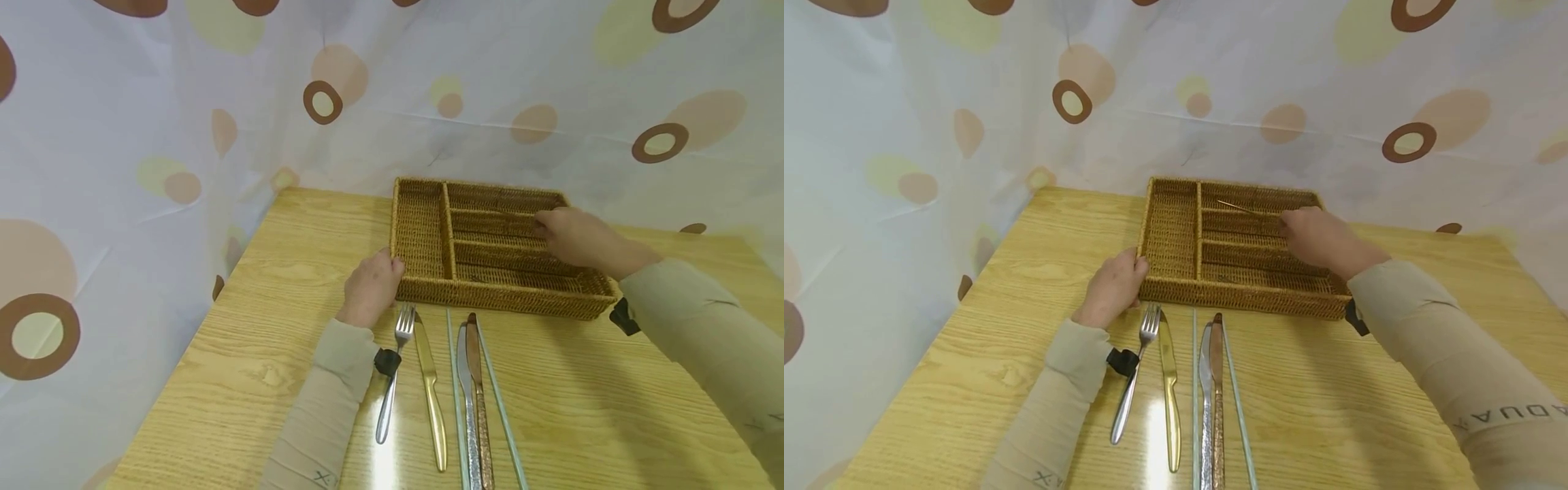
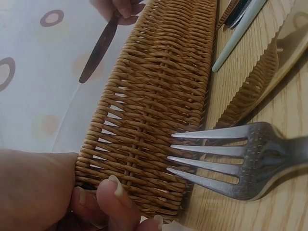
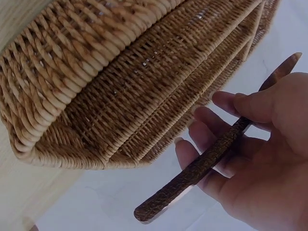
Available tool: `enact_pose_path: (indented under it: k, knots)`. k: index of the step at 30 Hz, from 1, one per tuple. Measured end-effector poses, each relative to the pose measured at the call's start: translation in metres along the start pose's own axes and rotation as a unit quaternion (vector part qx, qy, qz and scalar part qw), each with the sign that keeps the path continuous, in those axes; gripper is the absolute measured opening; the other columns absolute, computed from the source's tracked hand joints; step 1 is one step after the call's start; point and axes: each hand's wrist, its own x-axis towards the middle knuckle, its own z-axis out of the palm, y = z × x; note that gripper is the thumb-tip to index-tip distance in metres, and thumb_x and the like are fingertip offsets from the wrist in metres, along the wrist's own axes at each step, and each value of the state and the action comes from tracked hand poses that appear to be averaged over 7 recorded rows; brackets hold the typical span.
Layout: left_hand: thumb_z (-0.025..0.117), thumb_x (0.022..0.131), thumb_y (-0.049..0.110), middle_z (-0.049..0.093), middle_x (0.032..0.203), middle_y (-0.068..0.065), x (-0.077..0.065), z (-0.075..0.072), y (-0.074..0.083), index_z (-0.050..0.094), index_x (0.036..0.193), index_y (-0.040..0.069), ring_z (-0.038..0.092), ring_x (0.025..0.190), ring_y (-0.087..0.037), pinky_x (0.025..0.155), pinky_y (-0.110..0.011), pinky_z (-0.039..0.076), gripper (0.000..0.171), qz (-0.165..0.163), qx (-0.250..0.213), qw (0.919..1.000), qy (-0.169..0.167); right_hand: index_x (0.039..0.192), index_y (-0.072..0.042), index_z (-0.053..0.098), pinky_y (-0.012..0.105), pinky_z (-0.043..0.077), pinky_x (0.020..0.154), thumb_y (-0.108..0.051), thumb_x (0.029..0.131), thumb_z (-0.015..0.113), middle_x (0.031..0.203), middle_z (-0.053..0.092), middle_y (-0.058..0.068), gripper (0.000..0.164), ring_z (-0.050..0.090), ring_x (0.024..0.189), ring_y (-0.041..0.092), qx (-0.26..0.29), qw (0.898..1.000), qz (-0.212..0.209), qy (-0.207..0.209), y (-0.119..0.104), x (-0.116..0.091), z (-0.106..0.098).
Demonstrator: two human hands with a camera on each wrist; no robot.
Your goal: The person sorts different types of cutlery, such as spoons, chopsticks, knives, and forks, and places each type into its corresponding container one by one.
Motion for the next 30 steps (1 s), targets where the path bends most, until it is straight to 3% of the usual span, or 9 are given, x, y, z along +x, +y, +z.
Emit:
enact_pose_path:
  k: [5,9,10,15,19,22,26,30]
  knots:
    - [0.032,0.1,0.026,0.054,0.056,-0.007,0.001,-0.001,-0.001,0.038,0.132,-0.002,0.053,0.042,-0.013,0.032,-0.022,0.032,0.043,-0.002,0.005,1.0,-0.002,0.106,0.006,0.052,0.046,0.051,0.07,-0.003,0.091,0.039,0.093,0.062,0.02,0.022,0.059,0.078,0.03,-0.019,1.0,0.004,0.005,0.006,0.011,-0.002]
    - [0.033,0.1,0.026,0.054,0.058,-0.007,0.002,-0.001,-0.002,0.046,0.123,-0.002,0.053,0.043,-0.012,0.033,-0.023,0.035,0.039,-0.002,0.008,1.0,-0.001,0.104,0.004,0.053,0.044,0.05,0.066,-0.006,0.093,0.04,0.088,0.061,0.017,0.02,0.058,0.074,0.027,-0.023,1.0,0.018,0.002,0.009,0.019,-0.005]
    - [0.033,0.1,0.026,0.054,0.058,-0.007,0.002,-0.001,-0.003,0.05,0.117,-0.001,0.053,0.043,-0.012,0.034,-0.023,0.035,0.036,-0.003,0.01,0.9999,0.0,0.103,0.004,0.053,0.043,0.05,0.064,-0.007,0.093,0.039,0.086,0.061,0.016,0.02,0.058,0.072,0.026,-0.025,0.999,0.02,-0.003,0.009,0.021,-0.006]
    - [0.032,0.101,0.027,0.054,0.058,-0.007,0.002,-0.001,-0.003,0.05,0.118,-0.001,0.053,0.043,-0.012,0.033,-0.023,0.035,0.037,-0.009,0.011,0.9999,-0.003,0.117,0.007,0.048,0.045,0.047,0.067,-0.008,0.094,0.034,0.092,0.06,0.021,0.031,0.056,0.074,0.028,-0.046,0.997,0.033,-0.051,0.014,0.032,-0.014]
    - [0.031,0.101,0.028,0.055,0.059,-0.007,0.002,0.0,-0.002,0.04,0.13,-0.003,0.054,0.044,-0.013,0.034,-0.022,0.034,0.044,-0.011,0.007,0.9999,-0.011,0.111,0.005,0.051,0.043,0.042,0.06,-0.011,0.093,0.031,0.078,0.055,0.015,0.031,0.048,0.064,0.026,-0.059,0.995,0.046,-0.069,0.019,0.04,-0.023]
    - [0.03,0.101,0.028,0.055,0.059,-0.006,0.001,0.0,-0.002,0.043,0.127,-0.002,0.053,0.044,-0.013,0.034,-0.022,0.035,0.042,-0.014,0.008,0.9998,-0.012,0.102,0.002,0.053,0.042,0.039,0.057,-0.013,0.093,0.029,0.074,0.05,0.014,0.03,0.045,0.063,0.026,-0.061,0.994,0.048,-0.078,0.02,0.045,-0.029]
    - [0.031,0.101,0.027,0.054,0.058,-0.006,0.001,-0.001,-0.003,0.048,0.122,-0.001,0.053,0.043,-0.013,0.035,-0.023,0.035,0.039,-0.016,0.012,0.9998,-0.004,0.104,0.002,0.053,0.042,0.039,0.059,-0.015,0.094,0.028,0.083,0.052,0.019,0.032,0.046,0.069,0.028,-0.059,0.994,0.04,-0.085,0.019,0.056,-0.032]
    - [0.032,0.1,0.025,0.052,0.059,-0.007,0.001,0.002,-0.001,0.05,0.115,0.0,0.053,0.043,-0.014,0.034,-0.023,0.038,0.035,-0.011,-0.014,0.9998,-0.002,0.113,0.005,0.05,0.051,0.045,0.064,-0.018,0.094,0.029,0.097,0.052,0.028,0.037,0.05,0.081,0.038,-0.055,0.994,0.046,-0.082,0.022,0.065,-0.027]
